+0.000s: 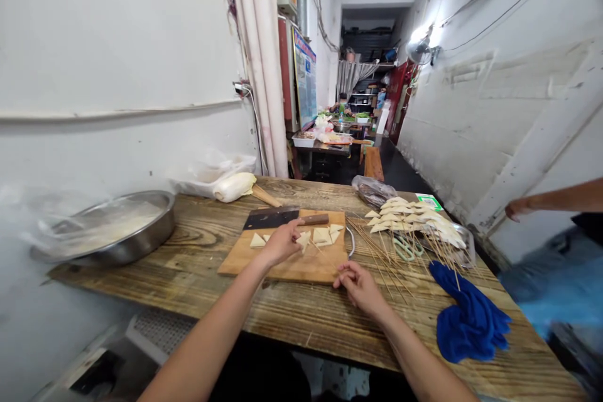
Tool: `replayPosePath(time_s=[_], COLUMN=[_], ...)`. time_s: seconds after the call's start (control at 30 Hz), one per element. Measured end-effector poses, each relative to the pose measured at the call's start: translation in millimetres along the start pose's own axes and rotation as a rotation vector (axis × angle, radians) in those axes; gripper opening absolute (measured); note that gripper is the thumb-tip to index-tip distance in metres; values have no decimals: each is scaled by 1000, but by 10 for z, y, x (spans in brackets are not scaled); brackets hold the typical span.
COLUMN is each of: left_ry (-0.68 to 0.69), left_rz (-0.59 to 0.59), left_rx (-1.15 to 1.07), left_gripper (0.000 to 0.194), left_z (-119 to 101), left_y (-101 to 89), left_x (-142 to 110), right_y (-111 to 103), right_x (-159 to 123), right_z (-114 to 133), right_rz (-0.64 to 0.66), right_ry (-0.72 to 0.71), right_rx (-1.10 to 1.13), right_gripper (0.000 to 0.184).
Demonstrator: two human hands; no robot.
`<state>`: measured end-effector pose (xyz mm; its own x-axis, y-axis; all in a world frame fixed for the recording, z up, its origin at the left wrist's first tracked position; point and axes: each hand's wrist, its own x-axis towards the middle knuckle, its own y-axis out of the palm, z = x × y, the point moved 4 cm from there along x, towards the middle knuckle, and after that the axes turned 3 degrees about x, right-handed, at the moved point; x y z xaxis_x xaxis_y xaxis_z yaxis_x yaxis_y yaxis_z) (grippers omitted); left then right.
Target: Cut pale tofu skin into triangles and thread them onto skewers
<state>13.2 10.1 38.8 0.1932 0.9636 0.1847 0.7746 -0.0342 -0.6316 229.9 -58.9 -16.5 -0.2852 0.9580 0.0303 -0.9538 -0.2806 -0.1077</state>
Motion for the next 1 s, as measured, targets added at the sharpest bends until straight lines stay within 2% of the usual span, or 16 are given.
replayPosePath(time_s=[0.07, 0.17, 0.27, 0.37, 0.47, 0.57, 0.67, 0.73, 1.0], left_ry=[-75, -242, -370, -345, -276, -288, -328, -354, -476], left_rz=[-33, -80, -107, -117, -121, -131, -163, -191, -257], left_rx=[-198, -726, -1229, -1465, -1568, -1571, -1520, -1514, -1507], left_gripper=[40, 18, 15, 16, 12, 8, 11, 7, 5], left_z=[44, 162, 259, 305, 338, 360, 350, 338, 354], left_y=[23, 178, 407, 556, 601, 607, 603, 601, 602], left_x=[7, -35, -117, -178, -204, -210, -204, -195, -162], right_y=[4, 9, 4, -20, -26, 20, 79, 100, 115], right_x=[4, 6, 0, -16, -42, -63, -71, -72, -64], right_z=[-1, 16, 24, 21, 31, 26, 14, 7, -23], right_rz=[-11, -27, -45, -88, -136, -140, -126, -125, -94], right_ry=[-6, -17, -28, -87, -220, -296, -317, -320, -291], right_rx=[0, 12, 17, -59, -246, -384, -463, -498, -527], right_gripper=[25, 26, 29, 34, 36, 35, 35, 34, 34])
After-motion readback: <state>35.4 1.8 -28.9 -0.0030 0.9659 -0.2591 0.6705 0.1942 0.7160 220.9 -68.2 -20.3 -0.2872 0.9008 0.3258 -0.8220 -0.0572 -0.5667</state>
